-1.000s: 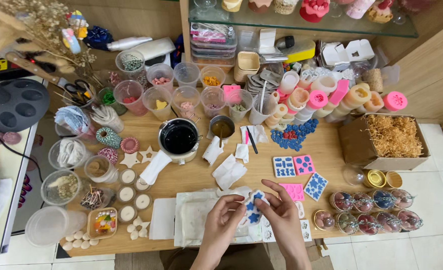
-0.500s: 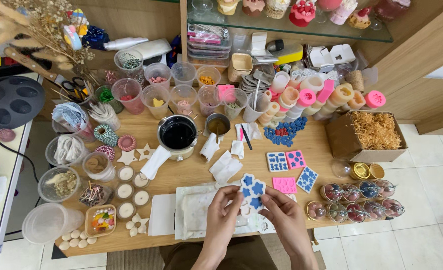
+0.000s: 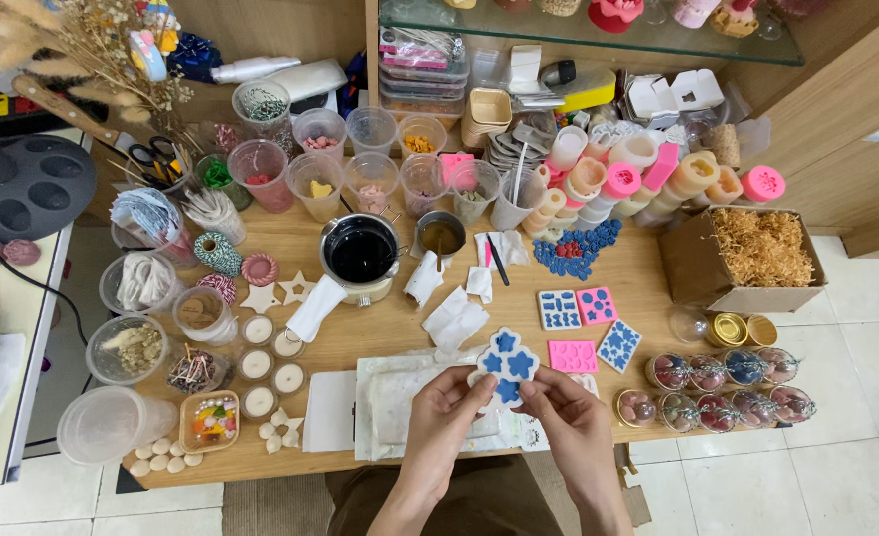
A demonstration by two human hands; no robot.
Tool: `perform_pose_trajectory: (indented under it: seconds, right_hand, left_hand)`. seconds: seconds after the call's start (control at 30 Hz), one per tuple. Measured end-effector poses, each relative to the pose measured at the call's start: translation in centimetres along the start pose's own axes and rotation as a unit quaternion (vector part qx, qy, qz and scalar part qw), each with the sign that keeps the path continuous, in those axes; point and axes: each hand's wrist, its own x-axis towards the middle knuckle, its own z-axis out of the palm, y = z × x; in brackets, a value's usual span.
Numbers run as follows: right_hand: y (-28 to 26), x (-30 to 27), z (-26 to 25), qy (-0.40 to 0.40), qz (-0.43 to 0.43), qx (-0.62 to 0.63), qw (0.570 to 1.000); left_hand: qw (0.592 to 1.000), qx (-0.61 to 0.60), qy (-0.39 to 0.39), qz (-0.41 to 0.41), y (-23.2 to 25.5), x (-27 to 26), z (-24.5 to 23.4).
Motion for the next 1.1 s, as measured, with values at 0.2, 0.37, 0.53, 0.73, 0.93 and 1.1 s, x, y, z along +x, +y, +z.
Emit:
perform_pose_trajectory:
  seconds: [0.2,0.37,0.53,0.73,0.93,1.1]
  right_hand:
    - [0.6,-0.1,-0.4,-0.003,-0.008,-0.012,1.000]
    - [0.9,0.0,-0.8,-0.019,-0.047,-0.004,0.999]
    - [0.6,-0.1,-0.8,-0.017,-0.045,0.002,0.999]
    - [-0.1,-0.3,-0.5,-0.007,-0.036,-0.008,0.999]
    - [-0.1,-0.1,-0.5,-0.005,-0.044,-0.013,0.999]
    - [0.3,-0.1,-0.8,0.012,-0.044,-0.012,0.999]
  left_hand:
    - [1.000,0.014,0.009,0.008,-0.5,0.1,0.1]
    - [0.999,0.030,0.008,0.018,-0.8,0.3,0.2]
    - [1.000,0.014,-0.011,0.025,-1.3,0.5,0.3]
    - [1.000,-0.003,-0.011,0.022,-1.1,0.4,0.6]
    - [1.000,-0.007,-0.010,0.022,-0.8,0.4,0.7]
    - [0.999,0.021,-0.009,0.024,-0.8,0.4,0.8]
